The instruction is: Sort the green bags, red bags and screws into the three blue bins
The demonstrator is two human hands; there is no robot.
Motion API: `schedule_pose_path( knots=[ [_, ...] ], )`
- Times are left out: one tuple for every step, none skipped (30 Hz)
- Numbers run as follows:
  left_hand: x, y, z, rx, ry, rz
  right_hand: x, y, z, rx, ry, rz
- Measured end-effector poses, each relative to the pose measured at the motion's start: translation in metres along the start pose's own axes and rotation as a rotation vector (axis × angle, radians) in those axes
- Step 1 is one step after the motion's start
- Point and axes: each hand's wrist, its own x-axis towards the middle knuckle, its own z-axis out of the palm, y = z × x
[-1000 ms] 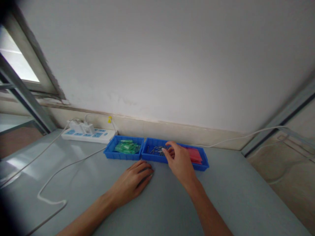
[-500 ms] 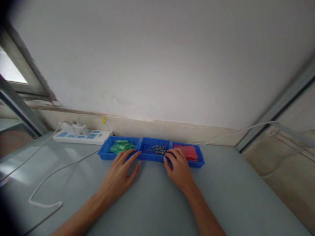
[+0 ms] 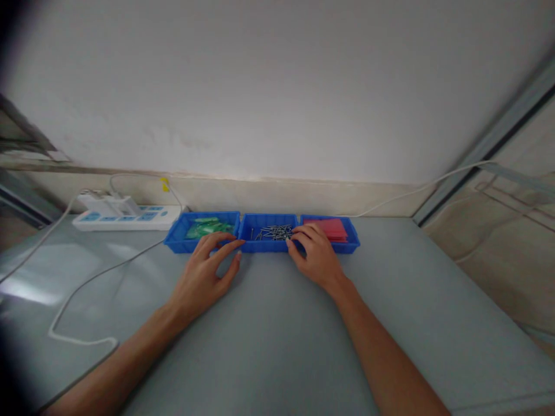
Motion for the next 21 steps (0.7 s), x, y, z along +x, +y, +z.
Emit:
schedule_pose_path(
  knots=[
    [0.000,0.003,0.000,-0.008,-0.006,0.020,0.000,0.000,0.000,-0.001,0.005,-0.003],
    [0.000,0.006,-0.001,-0.020,-0.016,0.040,0.000,0.000,0.000,-0.007,0.020,-0.007],
    [0.000,0.008,0.000,-0.032,-0.029,0.060,0.000,0.000,0.000,-0.018,0.046,-0.015],
    [0.000,0.011,0.000,-0.043,-0.047,0.075,-0.001,-0.002,0.000,-0.031,0.083,-0.022],
    [-0.001,0.012,0.000,-0.051,-0.069,0.085,-0.001,-0.004,-0.001,-0.043,0.129,-0.028],
    [-0.001,0.013,0.001,-0.054,-0.094,0.085,-0.001,-0.008,-0.002,-0.049,0.180,-0.033],
    [-0.002,0.014,0.002,-0.054,-0.121,0.074,-0.001,-0.012,-0.004,-0.043,0.228,-0.033],
    [-0.002,0.014,0.002,-0.055,-0.150,0.053,-0.001,-0.016,-0.005,-0.025,0.265,-0.029],
    [-0.003,0.013,0.003,-0.054,-0.183,0.022,-0.001,-0.021,-0.006,0.003,0.284,-0.024],
    [-0.003,0.012,0.003,-0.051,-0.214,-0.014,-0.002,-0.025,-0.006,0.034,0.285,-0.023],
    [-0.004,0.011,0.004,-0.041,-0.244,-0.051,-0.002,-0.028,-0.006,0.061,0.260,-0.030],
    [-0.004,0.010,0.004,-0.028,-0.272,-0.085,-0.003,-0.030,-0.005,0.081,0.214,-0.046],
    [-0.004,0.008,0.004,-0.013,-0.300,-0.113,-0.004,-0.031,-0.004,0.089,0.151,-0.071],
    [-0.004,0.007,0.004,0.004,-0.322,-0.135,-0.006,-0.032,-0.002,0.084,0.077,-0.100],
    [-0.004,0.006,0.004,0.020,-0.338,-0.150,-0.007,-0.031,0.001,0.069,0.005,-0.123],
    [-0.003,0.005,0.004,0.031,-0.349,-0.160,-0.008,-0.030,0.003,0.050,-0.062,-0.131],
    [-0.003,0.005,0.004,0.037,-0.356,-0.167,-0.009,-0.029,0.005,0.036,-0.117,-0.121],
    [-0.003,0.005,0.004,0.040,-0.360,-0.171,-0.009,-0.028,0.007,0.029,-0.157,-0.090],
    [-0.002,0.005,0.004,0.041,-0.364,-0.174,-0.010,-0.027,0.009,0.033,-0.181,-0.043],
    [-0.002,0.006,0.004,0.041,-0.372,-0.176,-0.010,-0.026,0.010,0.045,-0.189,0.012],
    [-0.001,0.006,0.003,0.041,-0.382,-0.176,-0.010,-0.026,0.010,0.058,-0.185,0.066]
  ],
)
